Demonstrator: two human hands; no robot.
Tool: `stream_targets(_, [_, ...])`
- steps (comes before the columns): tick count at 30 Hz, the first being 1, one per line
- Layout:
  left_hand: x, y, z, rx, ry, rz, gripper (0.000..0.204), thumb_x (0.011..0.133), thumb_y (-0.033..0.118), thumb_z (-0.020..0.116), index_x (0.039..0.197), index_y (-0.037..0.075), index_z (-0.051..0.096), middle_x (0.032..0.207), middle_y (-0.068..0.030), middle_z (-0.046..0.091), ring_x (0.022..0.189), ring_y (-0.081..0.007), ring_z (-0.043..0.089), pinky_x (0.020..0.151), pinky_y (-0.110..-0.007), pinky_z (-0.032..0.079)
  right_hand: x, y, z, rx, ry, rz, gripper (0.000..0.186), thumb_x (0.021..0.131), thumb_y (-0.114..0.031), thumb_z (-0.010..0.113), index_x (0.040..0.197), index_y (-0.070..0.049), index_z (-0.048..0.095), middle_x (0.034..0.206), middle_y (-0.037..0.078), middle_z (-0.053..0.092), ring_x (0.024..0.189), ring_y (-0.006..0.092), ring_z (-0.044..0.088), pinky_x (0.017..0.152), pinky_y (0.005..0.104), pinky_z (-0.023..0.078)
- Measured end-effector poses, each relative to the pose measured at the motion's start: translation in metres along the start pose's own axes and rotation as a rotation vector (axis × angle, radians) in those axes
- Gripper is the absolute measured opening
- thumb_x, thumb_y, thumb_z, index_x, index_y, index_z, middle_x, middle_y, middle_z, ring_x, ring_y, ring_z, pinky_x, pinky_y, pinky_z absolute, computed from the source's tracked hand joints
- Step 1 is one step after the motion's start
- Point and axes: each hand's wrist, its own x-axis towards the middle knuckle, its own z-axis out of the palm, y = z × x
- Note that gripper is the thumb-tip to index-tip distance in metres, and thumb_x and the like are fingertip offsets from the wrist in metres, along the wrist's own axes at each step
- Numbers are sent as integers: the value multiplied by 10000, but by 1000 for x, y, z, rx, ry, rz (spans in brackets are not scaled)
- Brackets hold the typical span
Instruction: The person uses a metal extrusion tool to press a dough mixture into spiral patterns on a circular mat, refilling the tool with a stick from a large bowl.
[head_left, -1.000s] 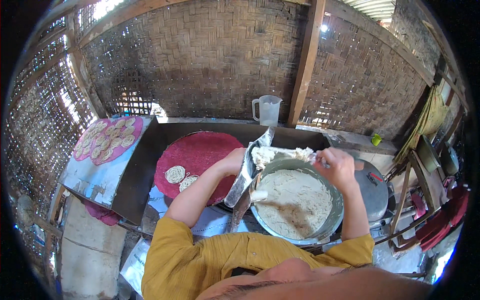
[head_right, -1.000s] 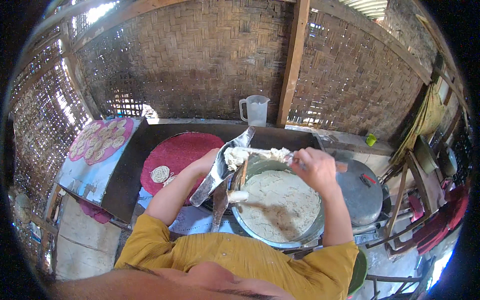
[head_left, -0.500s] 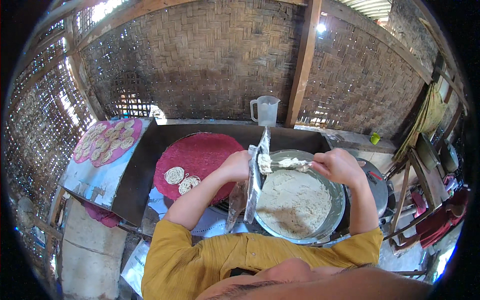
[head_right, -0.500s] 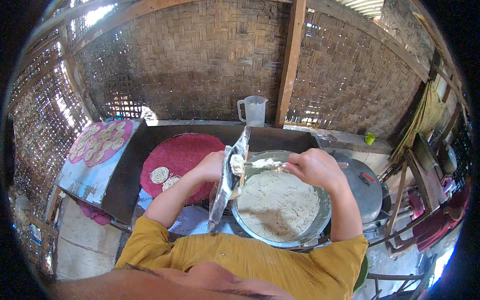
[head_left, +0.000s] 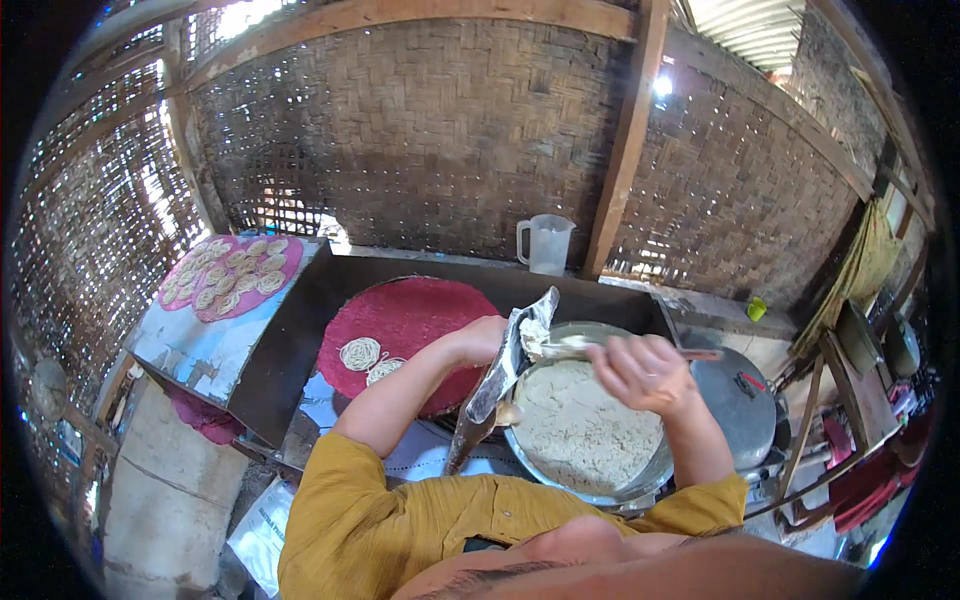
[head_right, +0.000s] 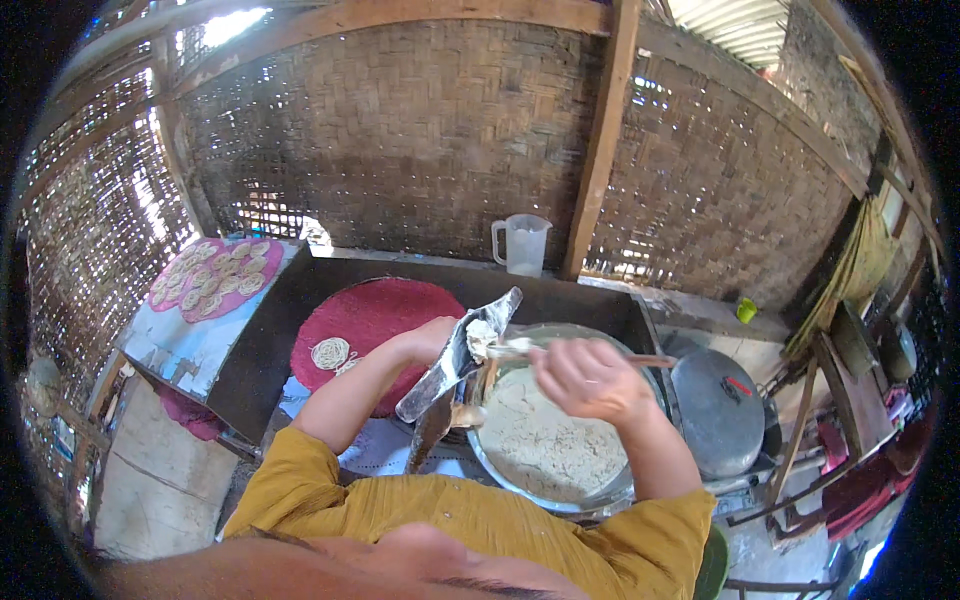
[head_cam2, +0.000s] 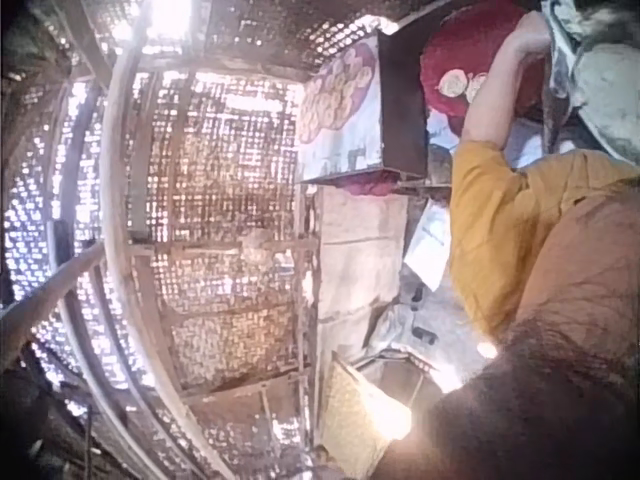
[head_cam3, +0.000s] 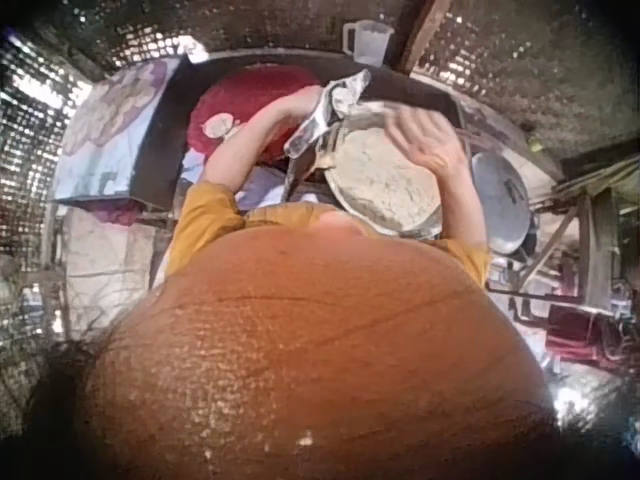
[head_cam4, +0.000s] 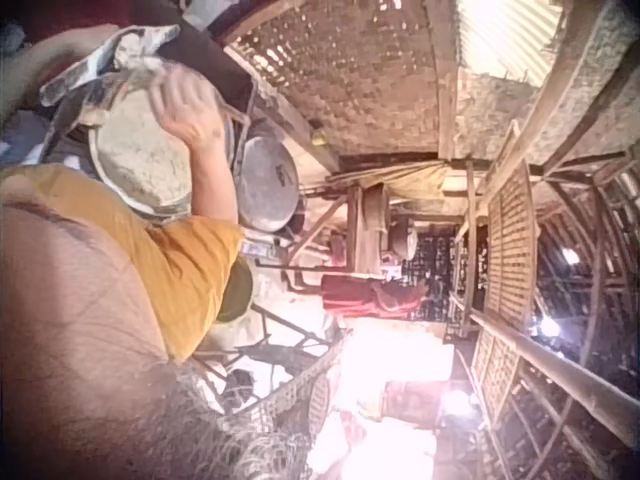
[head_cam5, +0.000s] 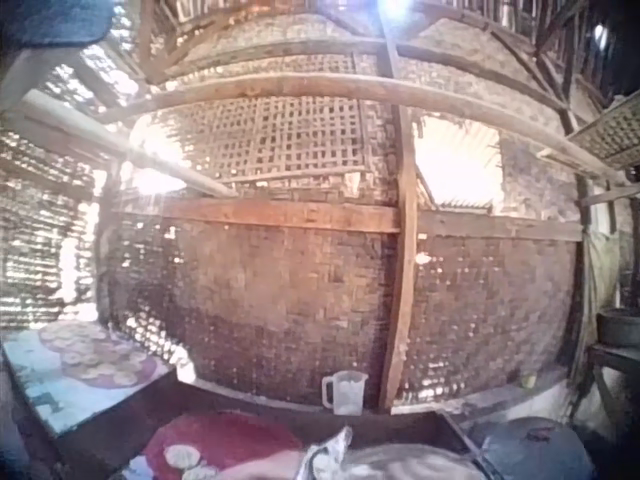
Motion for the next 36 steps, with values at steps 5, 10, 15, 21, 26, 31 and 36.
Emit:
stream_targets(5, [14, -5, -11, -103, 142, 40, 355, 651, 350, 606, 861, 65, 625, 855, -194, 610, 813, -344, 584, 699, -378, 446, -45, -14, 17, 655, 292, 1249, 131, 720, -63, 623, 842, -70, 576, 724, 16, 555, 598, 62, 501, 494, 209, 351])
stream_targets(10, [30, 25, 11, 90, 280, 259, 316, 674, 299, 594, 853, 41, 623, 878, -207, 602, 844, -340, 580, 722, -368, 458, -4, -82, 65, 1837, 520, 1650, 104, 792, -76, 579, 882, -76, 528, 654, -20, 497, 529, 42, 402, 438, 179, 290])
stream_targets(15, [28, -17, -1, -377, 262, 44, 287, 720, 262, 618, 904, 42, 639, 879, -121, 636, 786, -190, 606, 697, -305, 457, -62, -102, 63, 1569, 257, 1612, 146, 738, -49, 633, 865, -12, 572, 771, 24, 581, 658, 73, 517, 589, 202, 411])
stream_targets(21, [46, -19, 23, -347, 298, 220, 279, 679, 191, 633, 921, 52, 615, 871, -146, 628, 816, -259, 606, 710, -329, 453, -56, -74, 62, 923, 173, 1556, 138, 689, -48, 671, 795, 2, 599, 647, 16, 579, 552, 62, 505, 500, 215, 401])
stream_targets(26, [62, -47, 34, -454, 269, 75, 338, 704, 262, 608, 896, -15, 612, 862, -194, 619, 792, -240, 605, 681, -338, 443, -36, -83, 47, 589, 180, 1118, 158, 683, -84, 700, 778, 0, 606, 617, -4, 562, 509, 37, 457, 458, 201, 363])
stream_targets(31, [106, -94, 25, -900, 73, 350, 209, 776, 109, 544, 964, 18, 533, 882, -76, 581, 788, -155, 554, 688, -281, 436, -62, -92, 45, 1386, 189, 1427, 191, 713, -98, 681, 848, 15, 607, 737, 43, 620, 628, 70, 548, 555, 204, 442])
stream_targets(36, [116, -92, 37, -1052, -212, 379, 432, 793, 17, 504, 1209, 10, 387, 1023, -48, 547, 937, -111, 476, 884, -259, 358, -73, -73, 71, 1143, 90, 1603, 145, 731, -107, 653, 827, -3, 619, 685, 5, 594, 590, 41, 487, 536, 191, 401])
